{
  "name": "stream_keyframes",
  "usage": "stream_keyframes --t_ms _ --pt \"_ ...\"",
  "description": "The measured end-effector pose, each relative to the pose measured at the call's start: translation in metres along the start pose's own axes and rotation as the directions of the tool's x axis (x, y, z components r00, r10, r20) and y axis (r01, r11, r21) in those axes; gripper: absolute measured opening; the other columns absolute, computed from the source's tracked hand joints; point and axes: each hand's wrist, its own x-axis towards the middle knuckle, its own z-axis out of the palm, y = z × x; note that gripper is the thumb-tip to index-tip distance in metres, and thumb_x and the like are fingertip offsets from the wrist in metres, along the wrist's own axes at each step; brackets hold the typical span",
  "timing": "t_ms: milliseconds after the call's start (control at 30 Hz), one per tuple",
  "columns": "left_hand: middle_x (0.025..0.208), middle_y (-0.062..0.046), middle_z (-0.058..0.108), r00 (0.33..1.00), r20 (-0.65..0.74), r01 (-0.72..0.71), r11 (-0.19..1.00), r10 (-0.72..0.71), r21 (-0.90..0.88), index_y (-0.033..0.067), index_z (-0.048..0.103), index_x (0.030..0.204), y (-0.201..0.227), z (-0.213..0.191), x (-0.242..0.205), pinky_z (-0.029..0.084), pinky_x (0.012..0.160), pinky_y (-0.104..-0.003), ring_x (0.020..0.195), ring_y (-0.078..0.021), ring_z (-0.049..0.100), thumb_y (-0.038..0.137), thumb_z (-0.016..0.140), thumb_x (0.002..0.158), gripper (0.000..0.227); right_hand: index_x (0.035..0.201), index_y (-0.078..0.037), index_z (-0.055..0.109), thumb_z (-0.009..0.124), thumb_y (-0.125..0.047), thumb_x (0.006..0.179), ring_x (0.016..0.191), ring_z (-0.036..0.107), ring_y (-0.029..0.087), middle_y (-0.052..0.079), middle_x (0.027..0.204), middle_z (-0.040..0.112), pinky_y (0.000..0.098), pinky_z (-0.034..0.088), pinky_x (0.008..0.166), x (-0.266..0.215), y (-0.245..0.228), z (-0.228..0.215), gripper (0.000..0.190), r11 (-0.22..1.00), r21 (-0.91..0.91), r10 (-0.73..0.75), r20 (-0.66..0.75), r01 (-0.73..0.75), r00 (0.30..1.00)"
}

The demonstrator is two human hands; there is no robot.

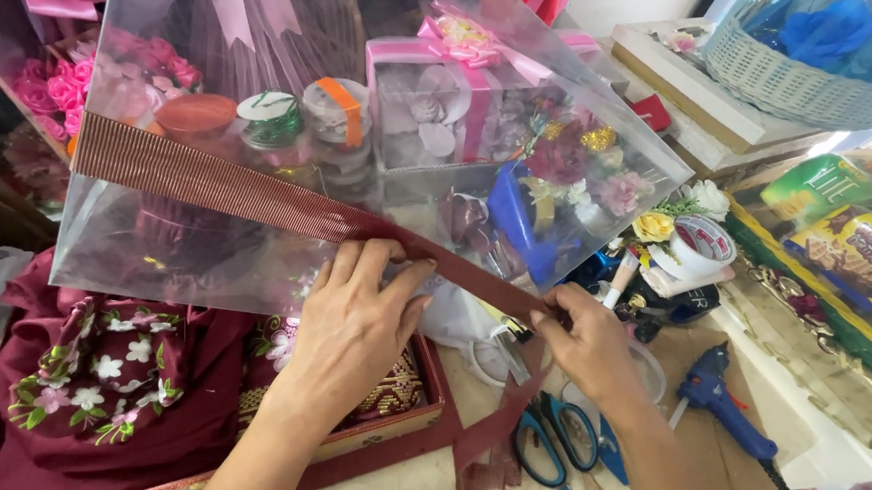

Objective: Attaching a decorative ribbon to a gift basket using a hot glue gun.

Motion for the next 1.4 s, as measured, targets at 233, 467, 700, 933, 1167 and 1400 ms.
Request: stream_keyframes --t_ms 233,467,700,933,1167,1400 --pt "0.111 -0.007 0.055 1.0 -0.019 -0.009 0.999 0.01 0.045 0.0157 0.069 0.12 0.003 0.003 0.002 0.055 0.076 -0.046 0.1 -0.0291 0.054 0.027 0.065 0.097 0.025 0.091 -0.012 0.068 0.063 -0.026 0.095 0.082 0.064 0.023 0.002 0.09 0.067 0.0385 0.043 0.069 0.021 0.018 0.008 0.015 0.994 -0.072 -0.086 -0.114 0.079 0.99" --pt "0.11 -0.006 0.055 1.0 -0.024 0.009 0.997 -0.007 0.078 0.017 0.07 0.124 0.005 0.007 0.002 0.053 0.078 -0.045 0.1 -0.0277 0.054 0.026 0.063 0.097 0.029 0.092 -0.008 0.068 0.061 -0.031 0.097 0.077 0.063 0.029 0.006 0.092 0.066 0.046 0.046 0.068 0.022 0.029 0.009 0.025 0.973 -0.199 -0.169 -0.262 0.118 0.95" --pt "0.112 -0.007 0.054 0.999 -0.046 0.003 0.99 0.004 0.142 0.0178 0.069 0.125 0.007 0.014 0.002 0.054 0.079 -0.045 0.1 -0.0276 0.054 0.029 0.065 0.096 0.031 0.093 -0.008 0.07 0.062 -0.033 0.098 0.077 0.064 0.026 0.005 0.095 0.066 0.0422 0.047 0.07 0.031 0.039 0.01 0.026 0.982 -0.133 -0.165 -0.292 0.131 0.942" --pt "0.111 -0.009 0.057 0.989 -0.145 0.016 0.96 0.026 0.279 0.0213 0.068 0.131 0.017 0.025 0.0 0.05 0.073 -0.043 0.093 -0.0269 0.055 0.03 0.064 0.1 0.033 0.085 -0.013 0.065 0.064 -0.036 0.097 0.068 0.061 0.018 0.002 0.074 0.068 0.0356 0.043 0.063 0.029 0.037 0.013 0.026 0.996 -0.025 -0.094 -0.32 0.091 0.943" --pt "0.113 -0.01 0.057 0.988 -0.151 0.029 0.951 0.019 0.309 0.0247 0.063 0.14 0.025 0.051 -0.009 0.051 0.077 -0.044 0.091 -0.0281 0.055 0.03 0.067 0.097 0.044 0.081 -0.013 0.062 0.068 -0.029 0.095 0.063 0.053 0.015 0.0 0.067 0.061 0.0333 0.04 0.062 0.032 0.044 0.016 0.023 0.988 0.056 -0.116 -0.344 0.144 0.932" --pt "0.11 -0.007 0.059 0.98 -0.197 0.054 0.946 0.01 0.319 0.0264 0.069 0.132 0.026 0.048 -0.008 0.05 0.072 -0.041 0.087 -0.0251 0.055 0.031 0.065 0.098 0.035 0.078 -0.013 0.064 0.069 -0.028 0.094 0.063 0.053 0.014 0.0 0.067 0.062 0.032 0.039 0.06 0.032 0.042 0.014 0.023 0.988 0.083 -0.099 -0.335 0.134 0.937"
